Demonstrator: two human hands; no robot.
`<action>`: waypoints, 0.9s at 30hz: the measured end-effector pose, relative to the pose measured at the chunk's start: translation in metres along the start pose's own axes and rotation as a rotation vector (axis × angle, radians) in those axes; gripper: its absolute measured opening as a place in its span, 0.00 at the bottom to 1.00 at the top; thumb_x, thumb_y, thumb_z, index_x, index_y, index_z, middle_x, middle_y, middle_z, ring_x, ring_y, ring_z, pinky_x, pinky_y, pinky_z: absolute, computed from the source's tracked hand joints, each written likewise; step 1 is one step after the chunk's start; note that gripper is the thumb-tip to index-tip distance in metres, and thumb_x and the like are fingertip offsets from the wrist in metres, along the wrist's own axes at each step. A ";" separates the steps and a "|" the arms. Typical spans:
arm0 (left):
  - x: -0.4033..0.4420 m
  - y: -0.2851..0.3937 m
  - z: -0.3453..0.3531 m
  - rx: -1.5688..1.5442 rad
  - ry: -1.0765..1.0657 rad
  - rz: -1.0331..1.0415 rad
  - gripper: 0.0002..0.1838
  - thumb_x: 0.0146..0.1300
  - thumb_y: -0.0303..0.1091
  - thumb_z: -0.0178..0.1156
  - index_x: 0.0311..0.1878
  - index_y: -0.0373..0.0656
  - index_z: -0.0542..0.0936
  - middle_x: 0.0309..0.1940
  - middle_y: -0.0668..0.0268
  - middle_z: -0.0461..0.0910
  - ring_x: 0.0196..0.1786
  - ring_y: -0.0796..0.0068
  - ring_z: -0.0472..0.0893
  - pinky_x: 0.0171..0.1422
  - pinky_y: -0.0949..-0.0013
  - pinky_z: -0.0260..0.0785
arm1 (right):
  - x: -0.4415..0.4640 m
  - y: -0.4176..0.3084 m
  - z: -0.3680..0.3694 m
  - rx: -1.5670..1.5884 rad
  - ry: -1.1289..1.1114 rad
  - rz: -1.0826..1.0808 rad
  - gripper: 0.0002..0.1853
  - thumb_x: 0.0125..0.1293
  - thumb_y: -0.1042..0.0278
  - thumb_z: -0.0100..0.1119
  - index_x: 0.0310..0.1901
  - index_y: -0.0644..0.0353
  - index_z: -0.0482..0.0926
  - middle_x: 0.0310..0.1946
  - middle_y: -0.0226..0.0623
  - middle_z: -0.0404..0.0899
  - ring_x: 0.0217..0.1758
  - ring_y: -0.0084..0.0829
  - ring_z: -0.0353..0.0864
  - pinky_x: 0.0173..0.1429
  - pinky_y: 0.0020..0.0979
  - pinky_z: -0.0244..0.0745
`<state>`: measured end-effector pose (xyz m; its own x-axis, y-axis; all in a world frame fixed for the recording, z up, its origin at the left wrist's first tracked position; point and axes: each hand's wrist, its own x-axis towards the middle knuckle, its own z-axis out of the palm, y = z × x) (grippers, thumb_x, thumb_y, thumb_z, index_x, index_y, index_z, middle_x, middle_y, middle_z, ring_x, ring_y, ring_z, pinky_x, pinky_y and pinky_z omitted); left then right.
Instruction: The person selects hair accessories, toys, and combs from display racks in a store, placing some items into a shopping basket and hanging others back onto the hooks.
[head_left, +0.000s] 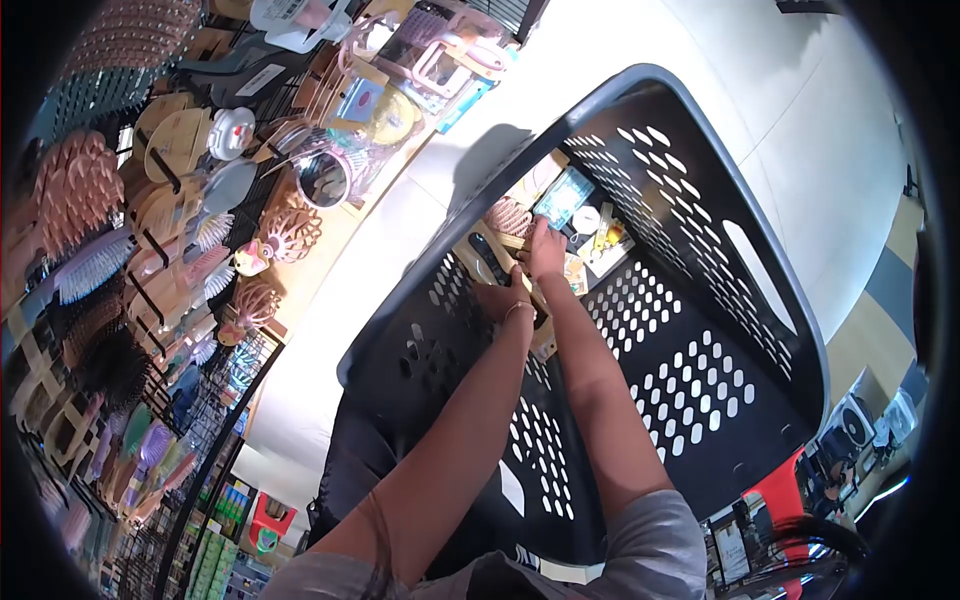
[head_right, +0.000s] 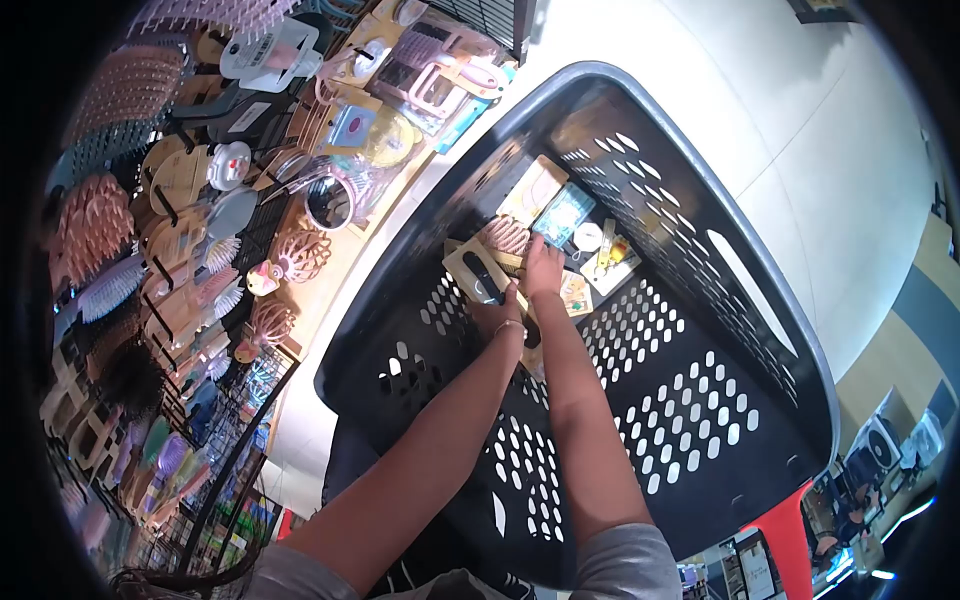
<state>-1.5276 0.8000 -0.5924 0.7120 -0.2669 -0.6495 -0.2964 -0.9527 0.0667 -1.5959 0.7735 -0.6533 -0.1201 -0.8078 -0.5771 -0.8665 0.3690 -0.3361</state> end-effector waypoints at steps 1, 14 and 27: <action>-0.005 0.001 -0.006 0.000 0.000 -0.004 0.49 0.38 0.55 0.68 0.56 0.32 0.58 0.50 0.48 0.68 0.51 0.55 0.73 0.53 0.59 0.68 | -0.005 -0.001 -0.002 0.001 0.051 -0.017 0.32 0.37 0.68 0.69 0.44 0.59 0.62 0.36 0.38 0.72 0.45 0.40 0.70 0.49 0.37 0.62; -0.113 0.008 -0.113 0.003 -0.322 -0.060 0.47 0.39 0.55 0.67 0.54 0.31 0.59 0.47 0.46 0.71 0.48 0.50 0.73 0.53 0.61 0.67 | -0.086 0.021 -0.139 0.172 -0.149 0.162 0.28 0.46 0.50 0.61 0.44 0.58 0.64 0.33 0.48 0.77 0.38 0.49 0.76 0.42 0.41 0.69; -0.211 0.025 -0.358 -0.480 -0.365 0.918 0.19 0.54 0.31 0.55 0.51 0.52 0.67 0.45 0.55 0.71 0.49 0.52 0.70 0.50 0.60 0.63 | -0.250 -0.138 -0.450 0.672 -0.417 0.035 0.30 0.56 0.55 0.59 0.54 0.68 0.63 0.37 0.34 0.74 0.36 0.22 0.72 0.40 0.22 0.68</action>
<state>-1.4575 0.7804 -0.1830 0.0923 -0.9195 -0.3822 -0.2822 -0.3923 0.8755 -1.6642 0.7173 -0.1277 0.1646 -0.6010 -0.7821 -0.3713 0.6969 -0.6136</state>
